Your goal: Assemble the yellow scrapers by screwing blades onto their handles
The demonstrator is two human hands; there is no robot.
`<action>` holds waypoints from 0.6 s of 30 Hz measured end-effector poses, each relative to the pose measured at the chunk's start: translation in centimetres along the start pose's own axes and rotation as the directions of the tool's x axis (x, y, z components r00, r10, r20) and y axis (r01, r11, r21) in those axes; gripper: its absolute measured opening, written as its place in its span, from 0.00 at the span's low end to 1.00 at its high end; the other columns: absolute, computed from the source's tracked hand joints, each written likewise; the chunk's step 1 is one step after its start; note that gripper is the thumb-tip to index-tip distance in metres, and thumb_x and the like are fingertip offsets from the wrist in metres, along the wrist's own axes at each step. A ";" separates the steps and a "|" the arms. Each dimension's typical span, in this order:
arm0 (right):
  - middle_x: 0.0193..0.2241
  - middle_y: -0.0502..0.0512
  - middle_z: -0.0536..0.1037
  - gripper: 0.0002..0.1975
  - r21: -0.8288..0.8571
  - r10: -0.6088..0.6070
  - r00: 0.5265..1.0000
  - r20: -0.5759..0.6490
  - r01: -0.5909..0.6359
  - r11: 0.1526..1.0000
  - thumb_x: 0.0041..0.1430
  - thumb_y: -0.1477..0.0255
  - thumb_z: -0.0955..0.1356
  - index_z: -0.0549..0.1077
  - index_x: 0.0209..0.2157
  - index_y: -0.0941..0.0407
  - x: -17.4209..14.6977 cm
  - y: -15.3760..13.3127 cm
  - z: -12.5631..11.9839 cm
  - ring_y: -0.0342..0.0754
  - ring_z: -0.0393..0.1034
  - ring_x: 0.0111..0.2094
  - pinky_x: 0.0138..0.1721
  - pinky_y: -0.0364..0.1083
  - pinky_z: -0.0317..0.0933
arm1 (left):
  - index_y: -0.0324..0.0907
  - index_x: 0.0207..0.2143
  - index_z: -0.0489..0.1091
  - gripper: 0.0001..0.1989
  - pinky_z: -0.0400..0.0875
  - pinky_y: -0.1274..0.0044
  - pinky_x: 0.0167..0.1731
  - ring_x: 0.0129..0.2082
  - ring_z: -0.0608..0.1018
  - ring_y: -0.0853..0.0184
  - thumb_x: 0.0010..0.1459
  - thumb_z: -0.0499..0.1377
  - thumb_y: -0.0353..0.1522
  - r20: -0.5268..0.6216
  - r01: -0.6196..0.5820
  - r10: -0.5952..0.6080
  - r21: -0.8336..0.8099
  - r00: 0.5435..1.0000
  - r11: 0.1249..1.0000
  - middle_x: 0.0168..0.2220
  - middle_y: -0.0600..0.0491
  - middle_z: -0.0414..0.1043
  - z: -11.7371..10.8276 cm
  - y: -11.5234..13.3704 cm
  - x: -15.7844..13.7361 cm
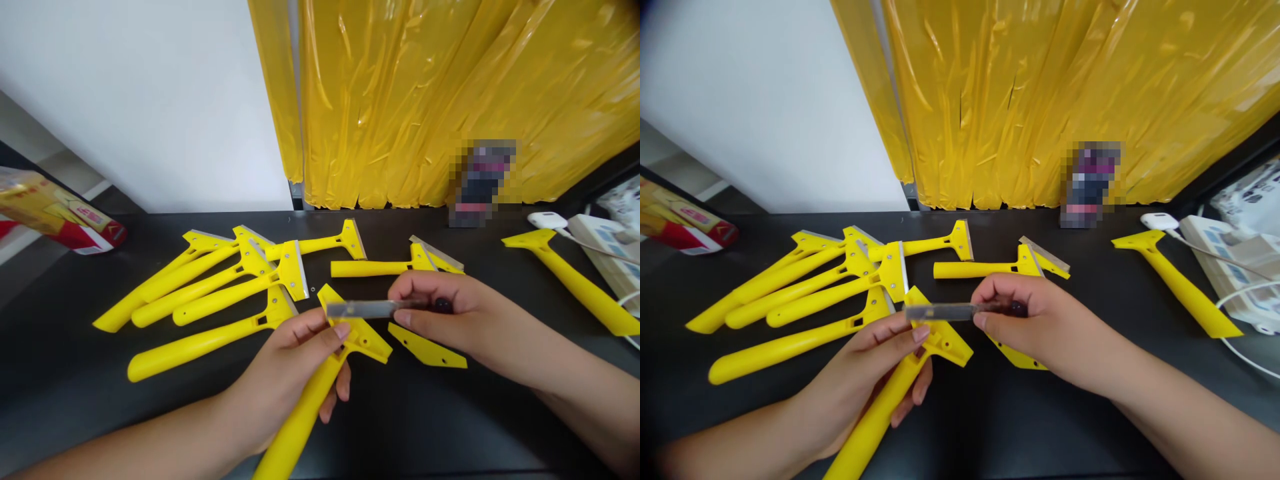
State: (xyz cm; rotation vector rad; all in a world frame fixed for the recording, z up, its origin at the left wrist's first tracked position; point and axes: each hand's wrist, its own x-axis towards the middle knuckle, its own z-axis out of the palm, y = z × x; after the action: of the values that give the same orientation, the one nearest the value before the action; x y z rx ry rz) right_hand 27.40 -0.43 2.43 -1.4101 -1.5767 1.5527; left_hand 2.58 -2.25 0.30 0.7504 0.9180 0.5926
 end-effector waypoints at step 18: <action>0.23 0.45 0.68 0.19 0.027 -0.012 1.000 0.015 0.012 1.000 0.60 0.57 0.76 0.71 0.26 0.55 -0.3 -0.4 3.7 0.42 0.58 0.28 0.29 0.43 0.53 | 0.44 0.37 0.70 0.11 0.66 0.87 0.12 0.14 0.69 0.74 0.63 0.67 0.39 0.095 0.083 -0.096 0.137 0.991 0.987 0.17 0.64 0.66 1.1 -0.9 0.2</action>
State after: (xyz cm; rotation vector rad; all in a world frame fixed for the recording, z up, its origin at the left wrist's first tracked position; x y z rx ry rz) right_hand 24.06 -2.08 2.10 -1.3748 -1.5640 1.5756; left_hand 3.72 -2.99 -0.04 0.8462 0.8984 0.4138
